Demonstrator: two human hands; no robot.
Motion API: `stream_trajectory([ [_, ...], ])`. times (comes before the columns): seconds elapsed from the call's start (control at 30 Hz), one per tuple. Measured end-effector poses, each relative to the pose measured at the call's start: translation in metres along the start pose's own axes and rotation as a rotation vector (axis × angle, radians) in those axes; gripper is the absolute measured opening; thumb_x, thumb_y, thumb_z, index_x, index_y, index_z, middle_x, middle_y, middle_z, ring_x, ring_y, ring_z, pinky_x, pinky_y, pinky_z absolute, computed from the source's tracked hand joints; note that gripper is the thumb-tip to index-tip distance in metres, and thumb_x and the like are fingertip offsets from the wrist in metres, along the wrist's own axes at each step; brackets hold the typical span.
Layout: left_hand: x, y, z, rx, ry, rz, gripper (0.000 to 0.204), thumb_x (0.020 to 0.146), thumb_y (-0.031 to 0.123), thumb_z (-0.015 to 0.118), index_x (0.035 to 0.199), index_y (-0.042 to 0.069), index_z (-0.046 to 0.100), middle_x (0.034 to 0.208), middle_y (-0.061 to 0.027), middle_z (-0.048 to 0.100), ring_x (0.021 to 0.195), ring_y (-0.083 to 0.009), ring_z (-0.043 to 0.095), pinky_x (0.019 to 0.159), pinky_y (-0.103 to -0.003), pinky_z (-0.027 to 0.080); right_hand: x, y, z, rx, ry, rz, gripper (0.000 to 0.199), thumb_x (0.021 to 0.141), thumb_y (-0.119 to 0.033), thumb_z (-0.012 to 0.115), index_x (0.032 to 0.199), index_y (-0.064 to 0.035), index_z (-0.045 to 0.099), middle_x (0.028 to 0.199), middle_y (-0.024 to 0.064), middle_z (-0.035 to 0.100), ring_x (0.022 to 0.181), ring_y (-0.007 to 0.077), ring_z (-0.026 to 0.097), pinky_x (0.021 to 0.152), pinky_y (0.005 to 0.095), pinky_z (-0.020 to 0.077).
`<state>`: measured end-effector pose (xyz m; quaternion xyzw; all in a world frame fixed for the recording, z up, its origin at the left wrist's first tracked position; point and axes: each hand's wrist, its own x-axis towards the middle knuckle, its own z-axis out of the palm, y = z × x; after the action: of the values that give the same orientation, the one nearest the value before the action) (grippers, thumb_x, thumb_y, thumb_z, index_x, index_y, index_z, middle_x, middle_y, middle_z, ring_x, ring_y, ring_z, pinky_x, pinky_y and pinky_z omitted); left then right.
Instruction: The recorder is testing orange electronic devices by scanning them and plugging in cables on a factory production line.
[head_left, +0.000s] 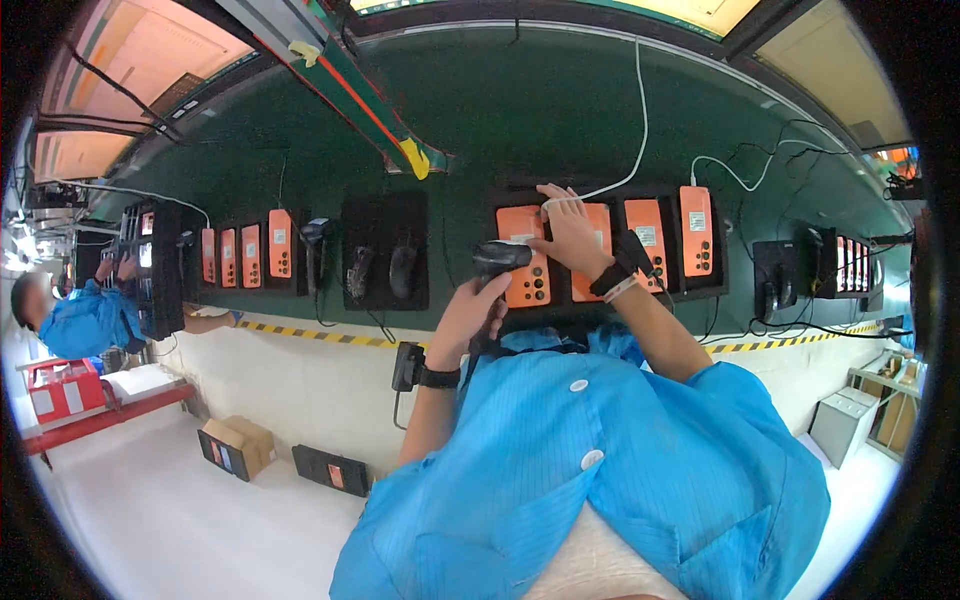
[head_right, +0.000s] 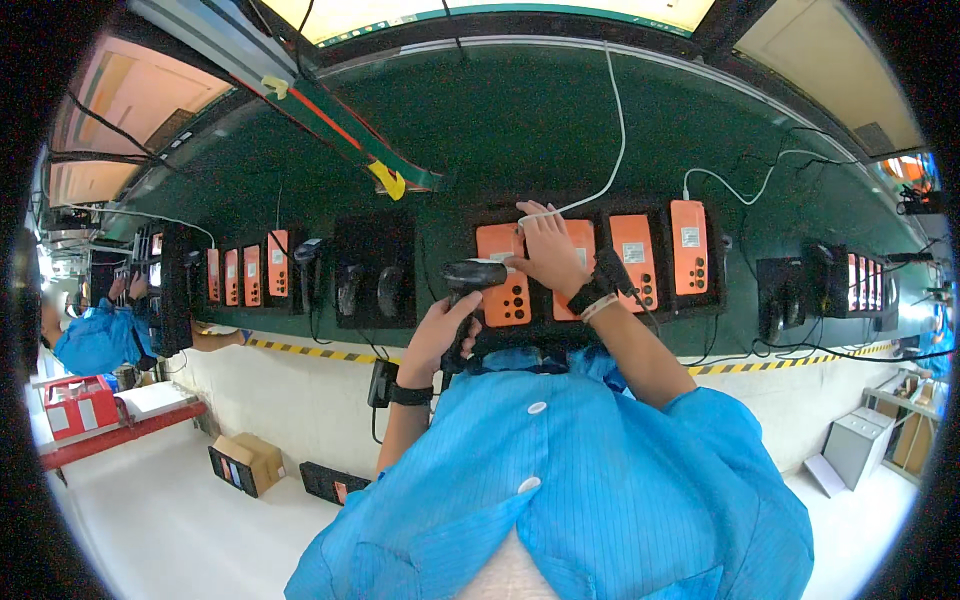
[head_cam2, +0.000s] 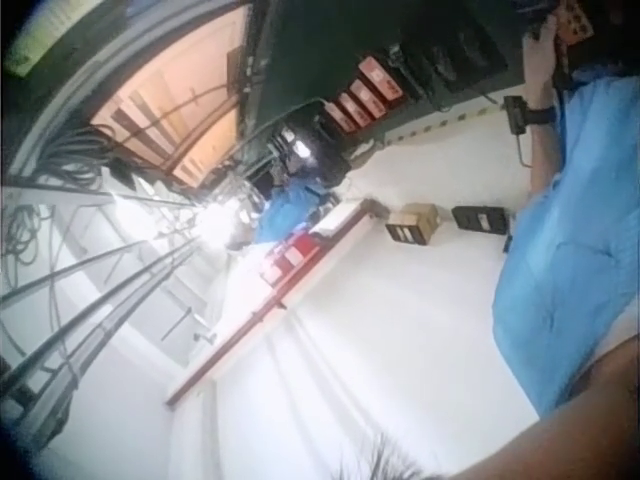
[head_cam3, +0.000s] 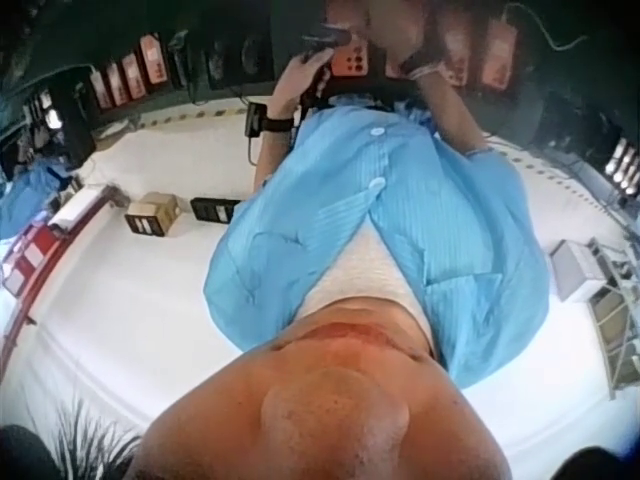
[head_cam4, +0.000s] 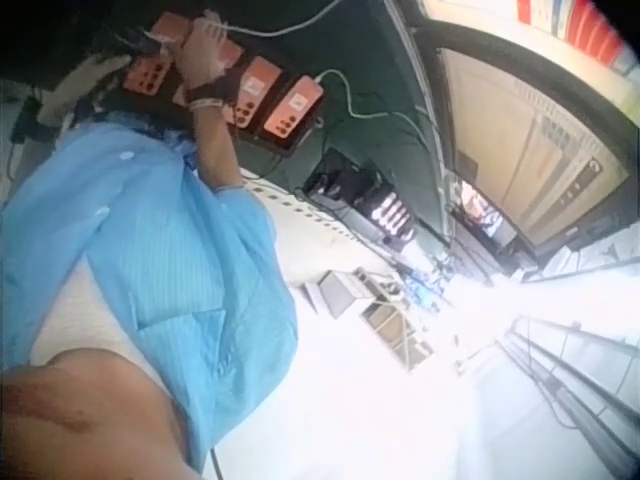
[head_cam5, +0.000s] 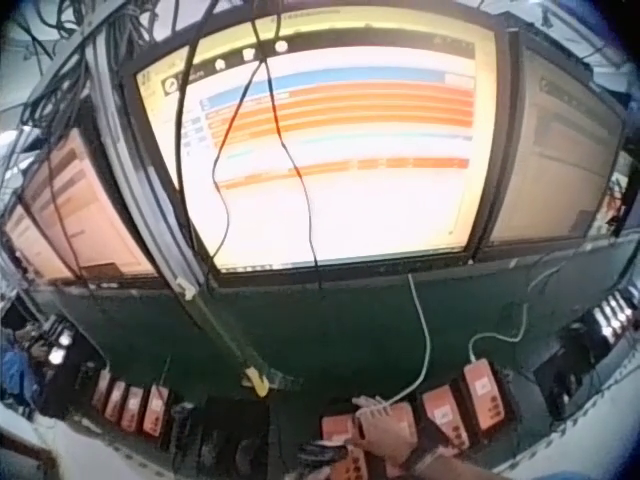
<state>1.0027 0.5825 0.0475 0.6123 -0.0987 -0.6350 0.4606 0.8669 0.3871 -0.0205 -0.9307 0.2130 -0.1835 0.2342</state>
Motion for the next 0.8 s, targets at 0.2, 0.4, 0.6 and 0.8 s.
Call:
stream_trajectory([
  [0.2, 0.008, 0.01, 0.002, 0.059, 0.008, -0.006, 0.034, 0.091, 0.038, 0.06, 0.094, 0.004, 0.056, 0.063, -0.0011, 0.055, 0.046, -0.01, 0.05, 0.04, -0.025, 0.04, 0.01, -0.002, -0.005, 0.031, -0.003, 0.042, 0.044, 0.07, -0.02, 0.077, 0.092, -0.0046, 0.042, 0.136, 0.0202, 0.042, 0.132, 0.0381, 0.033, 0.112, 0.0506, 0.0223],
  [0.4, 0.008, 0.002, 0.002, 0.158, 0.058, 0.124, 0.036, 0.091, 0.039, 0.06, 0.078, 0.005, 0.058, 0.057, -0.0029, 0.055, 0.045, -0.0122, 0.051, 0.041, -0.028, 0.04, 0.007, 0.0, -0.002, -0.062, 0.029, 0.024, 0.042, 0.072, -0.021, 0.073, 0.097, -0.002, 0.045, 0.133, 0.021, 0.044, 0.129, 0.0391, 0.036, 0.111, 0.0518, 0.023],
  [0.6, 0.003, -0.008, 0.001, 0.077, 0.039, 0.08, 0.032, 0.092, 0.034, 0.059, 0.082, 0.004, 0.055, 0.061, -0.0014, 0.053, 0.045, -0.0117, 0.05, 0.041, -0.026, 0.04, -0.004, -0.005, 0.004, 0.029, 0.061, -0.023, 0.042, 0.073, -0.022, 0.072, 0.101, -0.0019, 0.047, 0.132, 0.0208, 0.044, 0.127, 0.0377, 0.038, 0.11, 0.0523, 0.025],
  [0.8, 0.01, -0.003, 0.002, 0.043, -0.014, 0.078, 0.031, 0.091, 0.035, 0.06, 0.085, 0.005, 0.053, 0.061, -0.0003, 0.052, 0.045, -0.0103, 0.049, 0.041, -0.025, 0.04, -0.002, -0.001, 0.002, -0.007, 0.074, -0.015, 0.041, 0.075, -0.019, 0.07, 0.104, -0.0016, 0.047, 0.133, 0.0195, 0.044, 0.129, 0.0371, 0.037, 0.11, 0.0518, 0.0254],
])
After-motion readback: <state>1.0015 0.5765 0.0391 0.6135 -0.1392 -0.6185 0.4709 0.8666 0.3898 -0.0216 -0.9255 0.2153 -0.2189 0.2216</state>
